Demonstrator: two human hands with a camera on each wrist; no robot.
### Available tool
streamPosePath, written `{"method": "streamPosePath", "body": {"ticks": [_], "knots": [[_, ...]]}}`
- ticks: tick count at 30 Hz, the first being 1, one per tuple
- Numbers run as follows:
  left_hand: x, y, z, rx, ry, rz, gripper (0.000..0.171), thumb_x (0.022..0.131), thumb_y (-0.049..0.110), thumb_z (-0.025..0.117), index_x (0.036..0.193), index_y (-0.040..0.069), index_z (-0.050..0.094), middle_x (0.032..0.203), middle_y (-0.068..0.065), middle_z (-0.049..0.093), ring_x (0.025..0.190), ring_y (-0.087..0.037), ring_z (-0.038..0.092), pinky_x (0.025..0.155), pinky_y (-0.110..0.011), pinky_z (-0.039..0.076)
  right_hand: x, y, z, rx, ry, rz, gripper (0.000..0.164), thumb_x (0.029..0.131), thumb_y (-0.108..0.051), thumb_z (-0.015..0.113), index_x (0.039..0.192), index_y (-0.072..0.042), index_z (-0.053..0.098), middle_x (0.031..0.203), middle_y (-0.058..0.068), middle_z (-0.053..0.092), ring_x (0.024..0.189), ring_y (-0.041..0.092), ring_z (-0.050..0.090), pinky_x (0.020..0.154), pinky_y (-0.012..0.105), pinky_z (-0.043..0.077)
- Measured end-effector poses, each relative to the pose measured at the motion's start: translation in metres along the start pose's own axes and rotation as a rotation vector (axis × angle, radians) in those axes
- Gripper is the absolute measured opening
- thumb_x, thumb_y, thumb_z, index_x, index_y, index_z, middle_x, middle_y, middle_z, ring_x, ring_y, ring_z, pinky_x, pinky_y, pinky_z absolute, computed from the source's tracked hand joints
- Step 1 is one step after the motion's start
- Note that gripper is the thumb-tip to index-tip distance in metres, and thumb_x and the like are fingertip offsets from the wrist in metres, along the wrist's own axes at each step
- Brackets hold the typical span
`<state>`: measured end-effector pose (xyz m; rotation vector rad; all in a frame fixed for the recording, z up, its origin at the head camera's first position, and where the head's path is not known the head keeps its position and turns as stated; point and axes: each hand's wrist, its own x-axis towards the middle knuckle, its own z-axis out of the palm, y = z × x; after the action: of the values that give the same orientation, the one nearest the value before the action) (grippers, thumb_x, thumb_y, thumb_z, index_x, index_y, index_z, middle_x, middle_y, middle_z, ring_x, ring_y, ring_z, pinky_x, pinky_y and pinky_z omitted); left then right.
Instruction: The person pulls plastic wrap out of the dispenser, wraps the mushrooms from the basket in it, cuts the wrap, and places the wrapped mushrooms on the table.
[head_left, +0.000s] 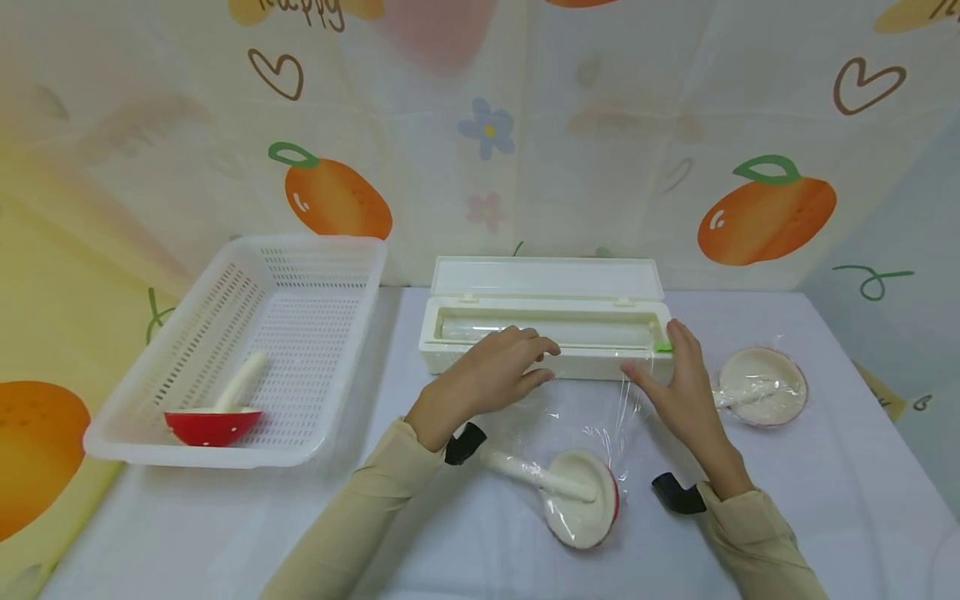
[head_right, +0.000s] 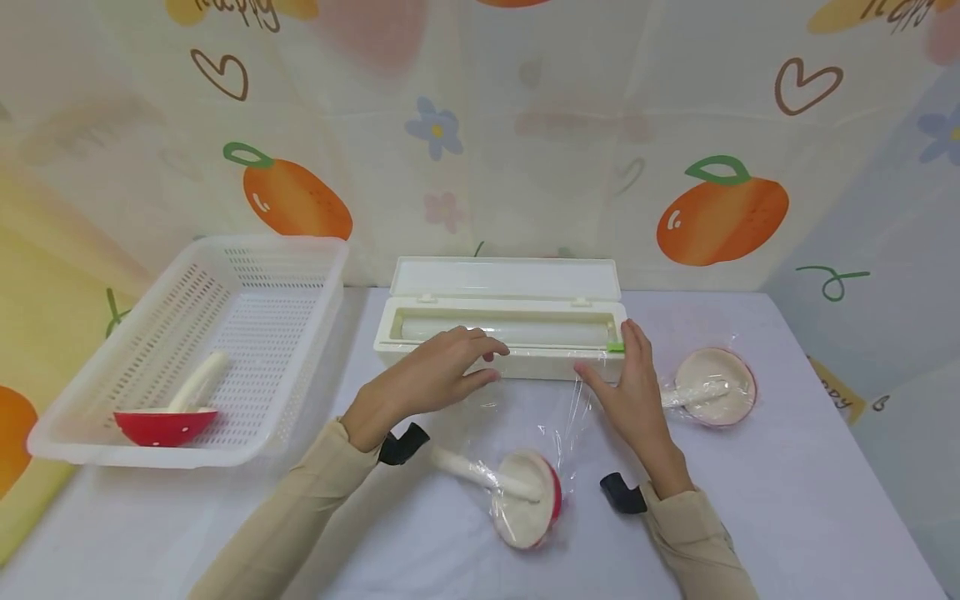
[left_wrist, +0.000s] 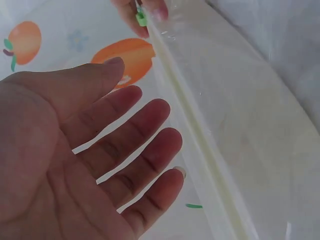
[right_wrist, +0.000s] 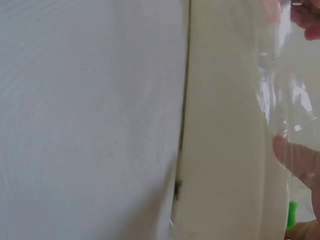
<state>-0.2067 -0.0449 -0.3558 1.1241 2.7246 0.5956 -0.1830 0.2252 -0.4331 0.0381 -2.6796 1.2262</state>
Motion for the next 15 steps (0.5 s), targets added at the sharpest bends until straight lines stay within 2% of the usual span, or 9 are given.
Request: {"method": "streamPosePath", "body": {"ticks": [6,9,15], "knots": [[0.007,0.014,-0.002,0.008,-0.071,0.04,0.029,0.099,0.024,0.061,0.125,0.01,0.065,0.114,-0.006,0.069,0.101,-0.021,0.062,0.089,-0.033,0.05,-0.001,0.002,0.001,-0.005,0.005,0.002,0.093,0.089,-0.03,0.075,0.154,0.007,0.019,0.16,0.029,0.018,0.147,0.049,0.021,0.116,0.067,0.019],[0.014,0.018,-0.001,0.046,-0.077,0.074,0.03,0.099,0.025,0.061,0.125,0.011,0.065,0.114,-0.004,0.069,0.097,-0.019,0.062,0.087,-0.03,0.05,0.0,0.003,0.002,-0.009,0.014,0.009,0.094,0.089,-0.03,0.074,0.154,0.007,0.017,0.159,0.03,0.018,0.146,0.049,0.021,0.116,0.066,0.02],[0.039,0.022,0.001,0.057,-0.083,0.09,0.03,0.099,0.025,0.062,0.126,0.013,0.065,0.11,-0.002,0.069,0.097,-0.015,0.062,0.085,-0.026,0.05,0.0,0.008,0.002,0.029,0.006,0.061,0.099,0.089,-0.033,0.074,0.155,0.005,0.012,0.159,0.029,0.019,0.144,0.048,0.026,0.113,0.067,0.025]]}}
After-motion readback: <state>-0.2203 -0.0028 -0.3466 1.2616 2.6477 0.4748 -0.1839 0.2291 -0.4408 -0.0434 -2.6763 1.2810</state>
